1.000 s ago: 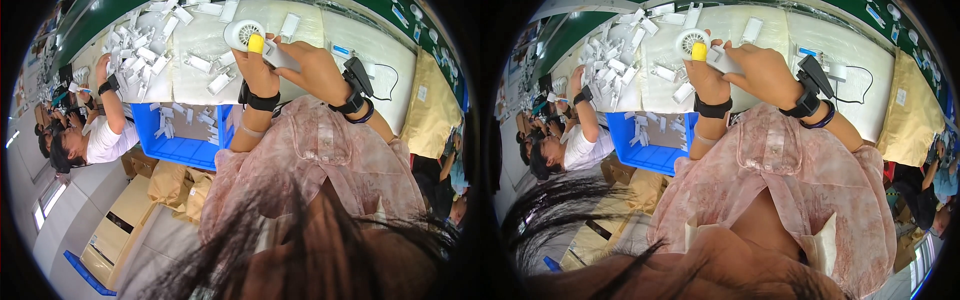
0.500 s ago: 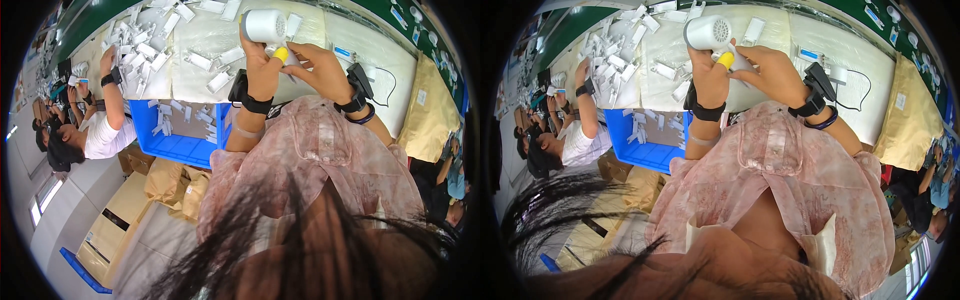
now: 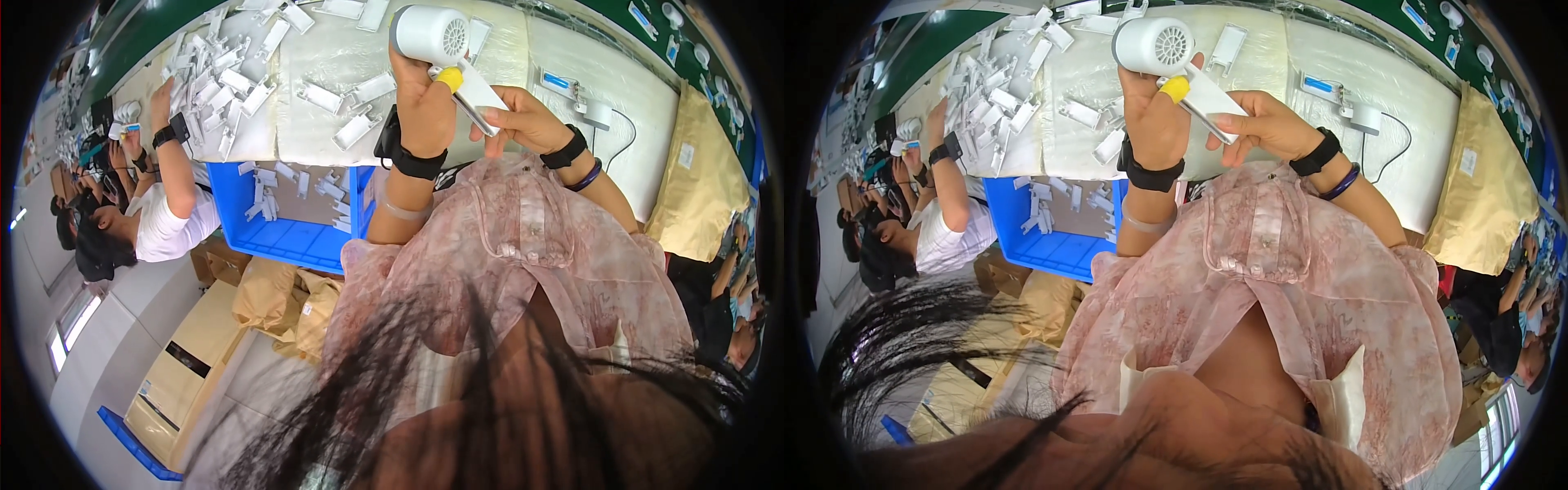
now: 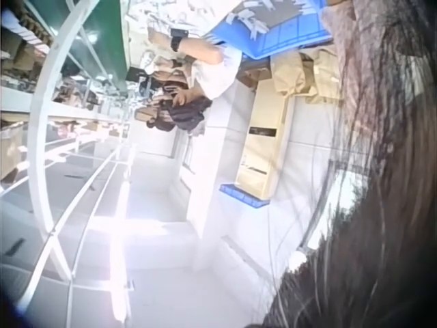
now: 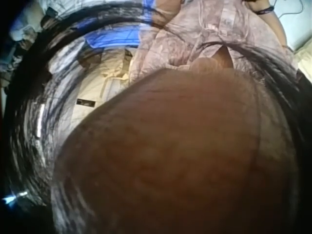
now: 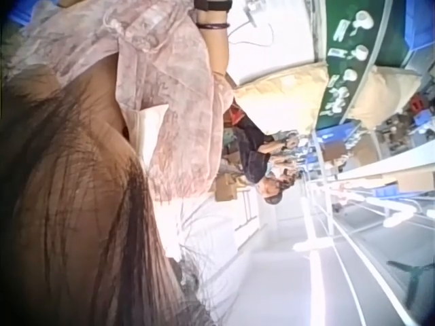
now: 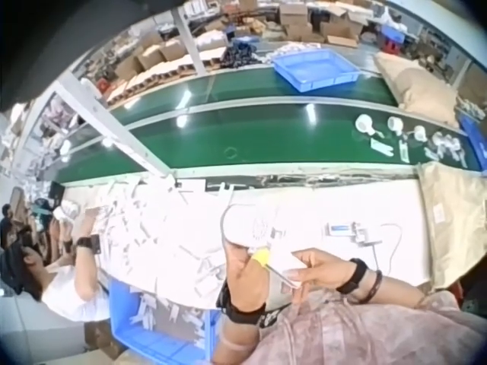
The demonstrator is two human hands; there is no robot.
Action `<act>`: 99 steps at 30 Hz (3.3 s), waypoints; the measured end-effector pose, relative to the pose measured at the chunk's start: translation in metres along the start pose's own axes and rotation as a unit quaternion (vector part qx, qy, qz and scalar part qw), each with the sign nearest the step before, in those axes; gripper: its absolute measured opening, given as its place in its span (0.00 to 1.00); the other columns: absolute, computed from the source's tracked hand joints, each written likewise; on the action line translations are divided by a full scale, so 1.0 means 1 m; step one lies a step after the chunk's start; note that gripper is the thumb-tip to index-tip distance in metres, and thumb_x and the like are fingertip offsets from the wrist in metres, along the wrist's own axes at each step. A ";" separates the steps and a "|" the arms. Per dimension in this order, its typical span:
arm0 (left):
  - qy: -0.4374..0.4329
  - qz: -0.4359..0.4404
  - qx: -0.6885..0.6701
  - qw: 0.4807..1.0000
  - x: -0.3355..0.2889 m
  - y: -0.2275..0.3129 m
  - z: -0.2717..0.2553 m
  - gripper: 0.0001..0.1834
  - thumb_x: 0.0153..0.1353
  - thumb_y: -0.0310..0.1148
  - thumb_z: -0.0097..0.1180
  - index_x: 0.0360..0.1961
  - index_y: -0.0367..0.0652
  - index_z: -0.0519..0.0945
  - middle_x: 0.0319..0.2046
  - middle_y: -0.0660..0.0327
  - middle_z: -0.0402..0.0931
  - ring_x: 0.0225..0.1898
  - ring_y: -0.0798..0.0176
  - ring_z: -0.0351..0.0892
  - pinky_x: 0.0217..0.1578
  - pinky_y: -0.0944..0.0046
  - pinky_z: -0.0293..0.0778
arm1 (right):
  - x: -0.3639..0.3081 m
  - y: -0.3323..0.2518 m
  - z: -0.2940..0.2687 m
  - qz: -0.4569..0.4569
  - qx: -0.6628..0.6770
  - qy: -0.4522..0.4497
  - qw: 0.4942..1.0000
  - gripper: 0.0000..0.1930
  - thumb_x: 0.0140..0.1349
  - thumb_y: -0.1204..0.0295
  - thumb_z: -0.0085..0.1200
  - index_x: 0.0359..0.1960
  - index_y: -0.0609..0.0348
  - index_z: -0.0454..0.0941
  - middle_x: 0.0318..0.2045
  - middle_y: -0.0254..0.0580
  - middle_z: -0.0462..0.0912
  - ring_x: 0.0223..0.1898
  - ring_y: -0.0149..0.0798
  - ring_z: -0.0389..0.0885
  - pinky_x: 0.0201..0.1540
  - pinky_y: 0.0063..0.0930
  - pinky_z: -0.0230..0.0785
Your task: The person assembles handheld fans by connecting a battery to a motor and fitting them into a white plastic housing. They then snap the covers onto the housing and place the completed fan onto the conveyor belt.
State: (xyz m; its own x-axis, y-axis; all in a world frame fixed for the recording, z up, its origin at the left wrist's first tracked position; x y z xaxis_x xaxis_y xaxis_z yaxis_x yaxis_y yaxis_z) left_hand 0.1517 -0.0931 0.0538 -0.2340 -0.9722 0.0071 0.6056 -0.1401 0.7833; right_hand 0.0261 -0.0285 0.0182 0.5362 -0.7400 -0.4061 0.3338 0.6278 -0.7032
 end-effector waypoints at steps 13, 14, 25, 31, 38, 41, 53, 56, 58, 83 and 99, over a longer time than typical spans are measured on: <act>0.018 -0.135 -0.128 0.982 0.035 -0.055 -0.043 0.31 0.56 0.16 0.41 0.62 0.50 0.60 0.56 0.57 0.66 0.59 0.55 0.68 0.55 0.46 0.68 | -0.006 0.013 -0.039 0.023 0.015 0.123 0.992 0.34 0.68 0.42 0.33 0.50 0.67 0.68 0.36 0.50 0.82 0.28 0.41 0.84 0.28 0.30 0.79; 0.029 -0.153 -0.121 0.980 0.041 -0.060 -0.046 0.31 0.56 0.16 0.42 0.62 0.50 0.61 0.56 0.57 0.66 0.59 0.55 0.68 0.55 0.45 0.68 | -0.011 0.017 -0.047 0.019 0.023 0.140 0.990 0.34 0.68 0.42 0.32 0.49 0.67 0.69 0.36 0.49 0.82 0.30 0.41 0.84 0.29 0.30 0.79; 0.040 -0.282 -0.202 0.937 0.139 -0.104 -0.033 0.25 0.57 0.20 0.47 0.57 0.44 0.66 0.50 0.55 0.70 0.53 0.54 0.72 0.53 0.39 0.69 | -0.034 0.007 -0.094 0.004 -0.024 0.203 0.979 0.16 0.69 0.59 0.45 0.46 0.61 0.74 0.36 0.39 0.81 0.33 0.32 0.83 0.33 0.23 0.77; 0.045 -0.300 -0.123 0.945 0.205 -0.131 -0.036 0.24 0.56 0.18 0.46 0.56 0.41 0.67 0.51 0.50 0.69 0.55 0.51 0.71 0.58 0.37 0.65 | -0.035 0.006 -0.118 -0.015 -0.046 0.214 0.976 0.14 0.68 0.61 0.48 0.44 0.58 0.75 0.35 0.35 0.80 0.34 0.29 0.82 0.36 0.22 0.75; 0.033 -0.119 0.447 0.886 0.344 -0.139 -0.073 0.48 0.46 0.18 0.58 0.67 0.37 0.46 0.48 0.46 0.71 0.46 0.54 0.75 0.47 0.61 0.71 | -0.047 -0.032 -0.144 -0.070 -0.088 0.244 0.963 0.10 0.67 0.67 0.49 0.41 0.60 0.75 0.33 0.33 0.79 0.35 0.27 0.79 0.39 0.22 0.72; -0.015 0.016 0.648 0.762 0.383 -0.138 -0.077 0.48 0.46 0.20 0.60 0.68 0.41 0.48 0.49 0.46 0.73 0.49 0.46 0.76 0.50 0.56 0.71 | -0.059 -0.055 -0.177 -0.123 -0.137 0.268 0.946 0.10 0.68 0.67 0.49 0.43 0.61 0.75 0.33 0.33 0.79 0.36 0.26 0.78 0.41 0.22 0.71; -0.134 0.263 0.660 0.691 0.298 -0.120 -0.021 0.28 0.46 0.22 0.57 0.53 0.35 0.71 0.53 0.49 0.71 0.54 0.45 0.69 0.53 0.51 0.66 | -0.096 -0.197 -0.393 -0.163 -0.765 0.487 0.388 0.23 0.54 0.83 0.49 0.52 0.48 0.74 0.51 0.42 0.75 0.48 0.48 0.76 0.45 0.37 0.72; -0.160 0.068 0.523 0.834 0.223 -0.126 -0.029 0.24 0.53 0.19 0.50 0.54 0.39 0.72 0.57 0.54 0.69 0.59 0.56 0.67 0.56 0.62 0.66 | -0.070 -0.203 -0.418 -0.052 -0.876 0.388 0.283 0.29 0.50 0.81 0.52 0.56 0.41 0.70 0.53 0.36 0.70 0.54 0.40 0.71 0.49 0.35 0.68; -0.123 -0.003 0.483 0.867 0.179 -0.125 -0.020 0.24 0.52 0.16 0.47 0.53 0.37 0.73 0.54 0.54 0.72 0.57 0.57 0.70 0.57 0.63 0.65 | -0.069 -0.208 -0.435 -0.046 -0.888 0.361 0.283 0.30 0.50 0.80 0.52 0.57 0.42 0.69 0.54 0.36 0.69 0.54 0.40 0.70 0.49 0.33 0.67; -0.361 0.180 0.556 0.727 0.068 -0.069 0.138 0.43 0.45 0.40 0.68 0.60 0.36 0.64 0.62 0.51 0.61 0.64 0.46 0.57 0.64 0.43 0.50 | -0.076 -0.113 -0.142 -0.148 -0.306 0.214 0.916 0.06 0.59 0.75 0.49 0.36 0.63 0.75 0.26 0.35 0.76 0.29 0.26 0.72 0.31 0.23 0.66; -0.451 0.240 0.571 0.643 0.022 -0.008 0.110 0.14 0.49 0.37 0.61 0.40 0.57 0.79 0.22 0.67 0.72 0.26 0.60 0.77 0.26 0.62 0.71 | -0.088 -0.022 -0.067 -0.115 -0.112 0.011 0.987 0.25 0.63 0.58 0.47 0.56 0.64 0.69 0.47 0.44 0.77 0.51 0.39 0.73 0.57 0.30 0.59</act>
State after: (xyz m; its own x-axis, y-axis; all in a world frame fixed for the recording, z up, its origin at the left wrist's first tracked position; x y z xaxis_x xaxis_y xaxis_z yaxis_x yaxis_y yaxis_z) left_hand 0.0580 -0.0931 0.1156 -0.8860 -0.2758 0.3728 -0.0599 0.8652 0.4978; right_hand -0.0807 0.0067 0.0303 0.4485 -0.8633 -0.2314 0.2645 0.3755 -0.8883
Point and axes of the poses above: each hand's wrist, its own x-axis towards the middle knuckle, its own z-axis out of the palm, y = z × x, the point moved 5 cm from there along x, towards the middle knuckle
